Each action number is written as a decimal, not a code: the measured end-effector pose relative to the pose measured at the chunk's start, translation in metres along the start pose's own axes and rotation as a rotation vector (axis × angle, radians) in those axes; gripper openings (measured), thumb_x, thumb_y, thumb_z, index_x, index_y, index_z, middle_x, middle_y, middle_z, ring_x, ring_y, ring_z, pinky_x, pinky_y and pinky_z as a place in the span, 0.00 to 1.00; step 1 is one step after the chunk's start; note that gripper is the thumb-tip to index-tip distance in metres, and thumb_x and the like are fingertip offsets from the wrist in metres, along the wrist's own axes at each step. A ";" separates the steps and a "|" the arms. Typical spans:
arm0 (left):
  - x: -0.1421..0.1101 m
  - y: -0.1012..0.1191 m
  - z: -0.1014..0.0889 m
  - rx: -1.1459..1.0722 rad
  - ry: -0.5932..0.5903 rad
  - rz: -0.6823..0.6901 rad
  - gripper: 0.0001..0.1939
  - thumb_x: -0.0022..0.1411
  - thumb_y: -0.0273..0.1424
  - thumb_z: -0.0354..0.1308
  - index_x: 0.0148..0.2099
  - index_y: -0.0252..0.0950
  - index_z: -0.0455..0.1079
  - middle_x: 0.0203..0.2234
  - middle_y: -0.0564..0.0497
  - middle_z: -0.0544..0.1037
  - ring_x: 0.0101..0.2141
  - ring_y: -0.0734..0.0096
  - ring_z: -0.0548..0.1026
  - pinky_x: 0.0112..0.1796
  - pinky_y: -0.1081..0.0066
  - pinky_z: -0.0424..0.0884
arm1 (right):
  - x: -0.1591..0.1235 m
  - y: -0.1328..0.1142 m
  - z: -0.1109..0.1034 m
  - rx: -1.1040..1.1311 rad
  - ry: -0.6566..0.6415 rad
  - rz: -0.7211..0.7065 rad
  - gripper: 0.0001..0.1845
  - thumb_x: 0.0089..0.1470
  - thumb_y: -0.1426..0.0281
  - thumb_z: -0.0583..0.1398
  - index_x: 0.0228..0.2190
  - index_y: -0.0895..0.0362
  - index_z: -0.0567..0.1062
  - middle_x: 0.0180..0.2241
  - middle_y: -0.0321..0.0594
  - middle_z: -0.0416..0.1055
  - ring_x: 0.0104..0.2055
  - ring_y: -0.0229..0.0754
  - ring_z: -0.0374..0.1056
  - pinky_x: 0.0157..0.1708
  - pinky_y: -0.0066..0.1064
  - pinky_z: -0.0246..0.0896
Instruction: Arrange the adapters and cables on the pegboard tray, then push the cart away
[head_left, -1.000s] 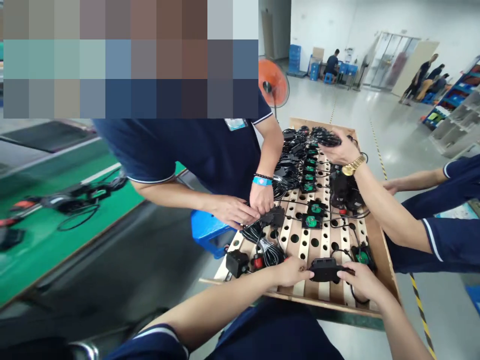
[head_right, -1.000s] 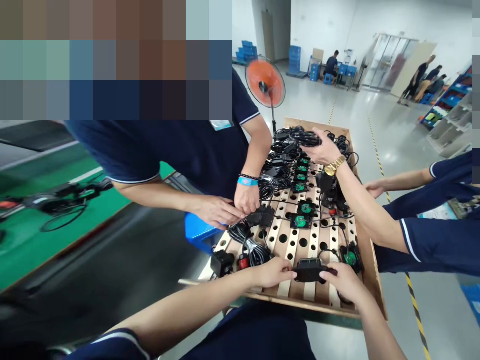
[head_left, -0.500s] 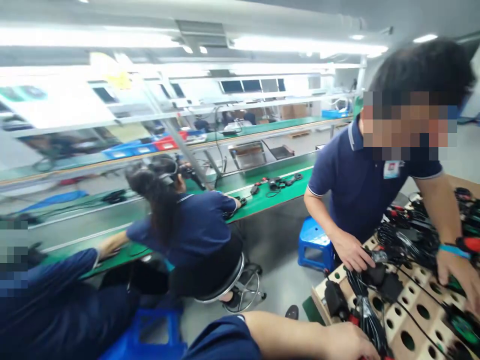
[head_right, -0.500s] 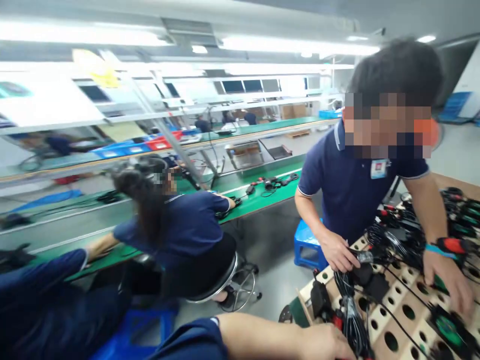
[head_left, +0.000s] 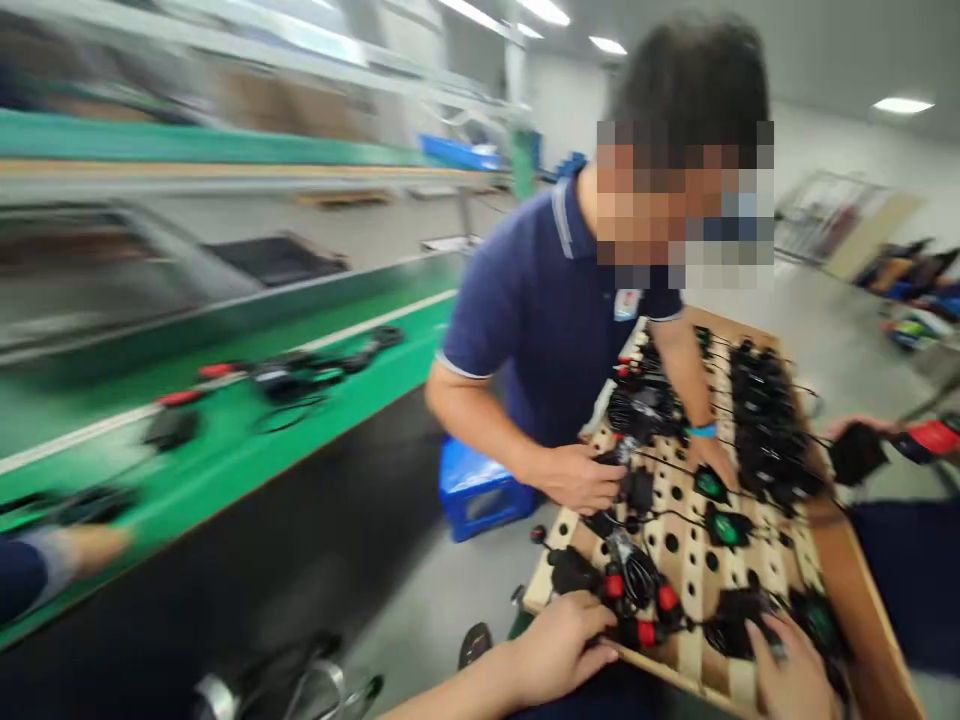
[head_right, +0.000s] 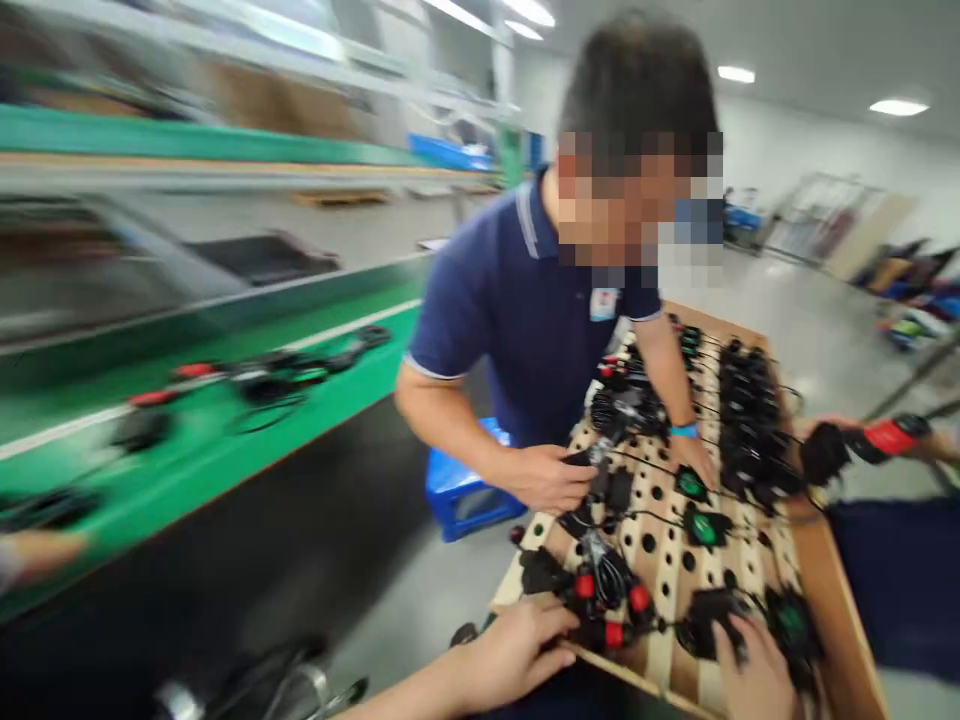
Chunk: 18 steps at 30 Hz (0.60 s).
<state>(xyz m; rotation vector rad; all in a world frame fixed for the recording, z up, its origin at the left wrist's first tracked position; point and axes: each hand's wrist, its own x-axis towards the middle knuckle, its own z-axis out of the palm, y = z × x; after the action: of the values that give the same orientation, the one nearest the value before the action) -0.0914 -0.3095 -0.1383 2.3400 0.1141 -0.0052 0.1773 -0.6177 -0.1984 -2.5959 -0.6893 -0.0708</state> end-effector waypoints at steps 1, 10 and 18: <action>-0.001 -0.002 -0.010 -0.056 -0.043 -0.021 0.16 0.67 0.42 0.54 0.52 0.40 0.72 0.41 0.48 0.75 0.43 0.65 0.73 0.43 0.68 0.66 | -0.017 -0.002 0.005 0.019 0.060 0.046 0.30 0.57 0.44 0.54 0.41 0.57 0.79 0.51 0.53 0.71 0.55 0.58 0.67 0.59 0.52 0.61; 0.008 -0.009 -0.025 -0.126 -0.290 0.070 0.17 0.64 0.36 0.56 0.54 0.40 0.73 0.49 0.47 0.72 0.51 0.64 0.69 0.54 0.64 0.65 | -0.077 -0.048 0.025 0.051 0.294 0.035 0.20 0.65 0.59 0.54 0.40 0.61 0.78 0.48 0.51 0.73 0.52 0.50 0.68 0.56 0.45 0.59; 0.013 0.000 -0.022 -0.130 -0.222 -0.010 0.14 0.68 0.38 0.52 0.48 0.37 0.72 0.44 0.47 0.74 0.47 0.66 0.72 0.50 0.64 0.67 | -0.061 -0.044 0.005 0.236 0.058 0.286 0.28 0.60 0.49 0.54 0.45 0.60 0.77 0.45 0.49 0.74 0.46 0.50 0.70 0.48 0.44 0.64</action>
<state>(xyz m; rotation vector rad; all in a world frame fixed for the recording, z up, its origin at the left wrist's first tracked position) -0.0795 -0.2929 -0.1232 2.1926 0.0155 -0.2542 0.1024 -0.6096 -0.1949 -2.4258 -0.2810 0.0229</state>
